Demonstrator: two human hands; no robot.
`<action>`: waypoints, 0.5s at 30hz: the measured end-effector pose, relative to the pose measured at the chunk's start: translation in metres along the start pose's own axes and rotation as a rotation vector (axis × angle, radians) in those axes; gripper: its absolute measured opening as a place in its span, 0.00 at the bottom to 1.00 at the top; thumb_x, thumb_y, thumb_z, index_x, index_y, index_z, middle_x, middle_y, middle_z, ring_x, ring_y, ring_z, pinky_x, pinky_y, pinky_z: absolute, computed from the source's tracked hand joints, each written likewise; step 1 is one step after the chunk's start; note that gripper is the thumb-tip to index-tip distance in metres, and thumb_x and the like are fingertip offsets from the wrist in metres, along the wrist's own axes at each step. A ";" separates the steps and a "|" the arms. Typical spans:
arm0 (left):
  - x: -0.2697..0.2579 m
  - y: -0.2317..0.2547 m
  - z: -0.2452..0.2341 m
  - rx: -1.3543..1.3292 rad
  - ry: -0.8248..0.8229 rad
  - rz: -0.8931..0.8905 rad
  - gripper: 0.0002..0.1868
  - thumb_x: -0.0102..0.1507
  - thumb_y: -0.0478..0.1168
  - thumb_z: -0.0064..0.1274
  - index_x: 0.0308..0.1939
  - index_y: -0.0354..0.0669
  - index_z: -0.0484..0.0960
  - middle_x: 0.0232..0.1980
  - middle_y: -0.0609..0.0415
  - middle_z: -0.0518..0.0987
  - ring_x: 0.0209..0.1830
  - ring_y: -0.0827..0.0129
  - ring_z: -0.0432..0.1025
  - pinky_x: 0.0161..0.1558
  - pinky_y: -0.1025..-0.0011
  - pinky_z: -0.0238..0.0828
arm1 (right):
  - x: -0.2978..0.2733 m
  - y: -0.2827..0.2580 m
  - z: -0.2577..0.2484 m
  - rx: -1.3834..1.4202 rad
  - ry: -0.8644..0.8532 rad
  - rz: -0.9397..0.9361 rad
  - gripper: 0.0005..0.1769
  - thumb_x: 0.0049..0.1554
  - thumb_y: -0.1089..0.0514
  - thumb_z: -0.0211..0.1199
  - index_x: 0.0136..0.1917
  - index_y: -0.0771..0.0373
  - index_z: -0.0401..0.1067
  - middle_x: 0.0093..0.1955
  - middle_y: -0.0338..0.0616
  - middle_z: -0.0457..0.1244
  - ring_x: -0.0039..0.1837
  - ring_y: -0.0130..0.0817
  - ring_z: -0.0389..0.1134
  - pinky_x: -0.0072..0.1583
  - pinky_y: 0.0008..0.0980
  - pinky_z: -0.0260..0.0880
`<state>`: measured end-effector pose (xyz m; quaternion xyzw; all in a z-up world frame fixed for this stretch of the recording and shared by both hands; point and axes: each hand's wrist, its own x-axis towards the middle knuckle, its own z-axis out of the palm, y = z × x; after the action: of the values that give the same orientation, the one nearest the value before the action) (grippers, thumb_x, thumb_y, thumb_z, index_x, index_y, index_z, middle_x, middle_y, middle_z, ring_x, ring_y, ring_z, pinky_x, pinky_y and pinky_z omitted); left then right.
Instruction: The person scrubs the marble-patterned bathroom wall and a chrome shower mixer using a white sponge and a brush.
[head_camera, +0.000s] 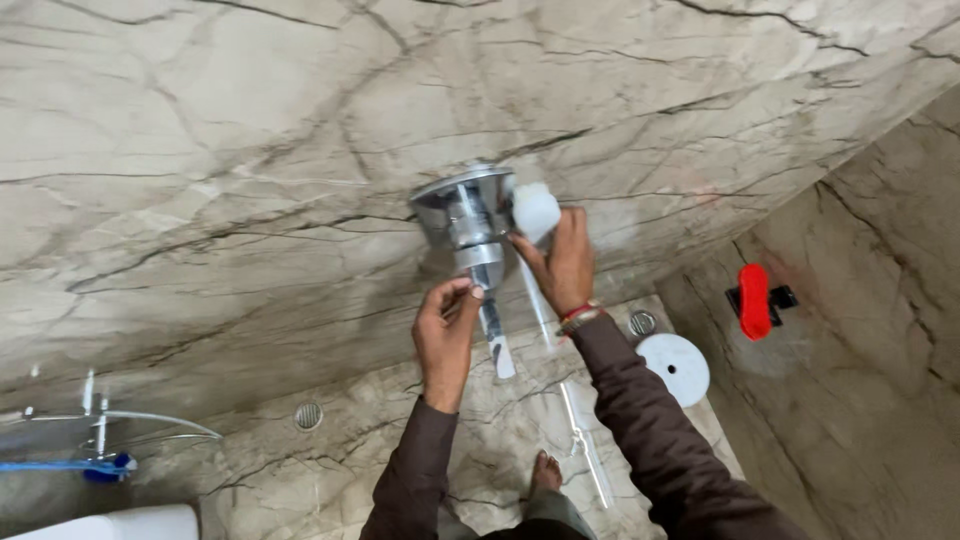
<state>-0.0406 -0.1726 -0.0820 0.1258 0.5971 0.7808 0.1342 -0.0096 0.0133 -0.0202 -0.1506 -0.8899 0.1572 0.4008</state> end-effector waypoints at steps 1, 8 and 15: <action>0.002 0.004 -0.010 0.032 -0.020 -0.003 0.15 0.66 0.40 0.61 0.53 0.36 0.82 0.50 0.53 0.83 0.49 0.73 0.77 0.51 0.74 0.76 | -0.002 -0.001 0.001 -0.027 -0.022 0.051 0.32 0.56 0.48 0.75 0.60 0.70 0.63 0.54 0.60 0.57 0.51 0.58 0.62 0.49 0.49 0.64; 0.043 0.023 -0.080 0.008 -0.020 0.066 0.19 0.65 0.39 0.61 0.58 0.36 0.79 0.57 0.52 0.80 0.58 0.70 0.74 0.55 0.72 0.76 | 0.029 -0.031 -0.017 -0.037 0.131 0.129 0.26 0.59 0.51 0.76 0.56 0.71 0.66 0.55 0.55 0.58 0.54 0.52 0.64 0.51 0.44 0.65; 0.051 0.019 -0.176 0.208 -0.003 0.081 0.20 0.65 0.37 0.60 0.60 0.36 0.78 0.59 0.51 0.80 0.61 0.68 0.74 0.56 0.71 0.73 | -0.084 0.044 0.098 0.529 0.242 0.671 0.16 0.61 0.55 0.68 0.57 0.66 0.71 0.52 0.42 0.60 0.47 0.28 0.66 0.45 0.28 0.73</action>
<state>-0.1524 -0.3177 -0.1066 0.1644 0.6693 0.7190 0.0898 -0.0249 0.0043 -0.1554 -0.3408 -0.6674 0.4822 0.4538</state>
